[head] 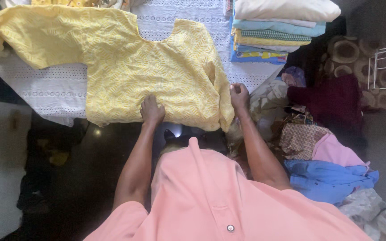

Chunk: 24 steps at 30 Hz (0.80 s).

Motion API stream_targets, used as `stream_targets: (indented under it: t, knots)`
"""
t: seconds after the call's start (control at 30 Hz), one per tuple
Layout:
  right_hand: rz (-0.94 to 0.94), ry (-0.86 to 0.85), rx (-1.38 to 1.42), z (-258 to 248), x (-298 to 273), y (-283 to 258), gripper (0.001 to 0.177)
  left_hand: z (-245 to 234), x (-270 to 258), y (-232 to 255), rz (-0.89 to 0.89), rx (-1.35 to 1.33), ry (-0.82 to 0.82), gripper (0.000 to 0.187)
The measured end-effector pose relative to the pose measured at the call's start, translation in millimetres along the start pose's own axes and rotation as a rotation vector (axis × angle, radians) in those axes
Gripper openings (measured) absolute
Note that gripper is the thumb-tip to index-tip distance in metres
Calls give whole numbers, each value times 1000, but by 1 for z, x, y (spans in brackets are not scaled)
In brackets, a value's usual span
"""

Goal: The person folds a shirt and a towel by hand on a table, then places them on top of a stack of folded items.

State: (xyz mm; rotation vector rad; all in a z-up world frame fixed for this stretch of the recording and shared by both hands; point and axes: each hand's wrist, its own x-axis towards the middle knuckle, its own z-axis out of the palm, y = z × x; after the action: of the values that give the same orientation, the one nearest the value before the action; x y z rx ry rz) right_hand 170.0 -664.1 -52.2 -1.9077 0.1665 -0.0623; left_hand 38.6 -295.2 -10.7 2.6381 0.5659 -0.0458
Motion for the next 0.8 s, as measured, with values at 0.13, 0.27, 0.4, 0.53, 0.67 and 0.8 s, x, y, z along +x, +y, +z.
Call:
stream_targets:
  t: [0.13, 0.27, 0.4, 0.53, 0.67, 0.8]
  knots:
    - [-20, 8, -107, -2, 17, 2, 21, -6, 9, 23, 32, -51, 42, 60]
    - [-17, -46, -142, 7, 30, -4, 25, -2, 29, 37, 168, -157, 189, 57]
    - [42, -37, -170, 22, 40, -17, 27, 8, 56, 44, 280, -290, 194, 54]
    - [44, -103, -235, 38, 57, -35, 31, 17, 87, 53, 329, -399, 143, 50]
    - [231, -187, -267, 53, 62, -61, 42, 11, 114, 70, 374, -488, 89, 45]
    - [89, -141, -378, 61, 59, -88, 31, 0, 141, 87, 361, -589, -13, 42]
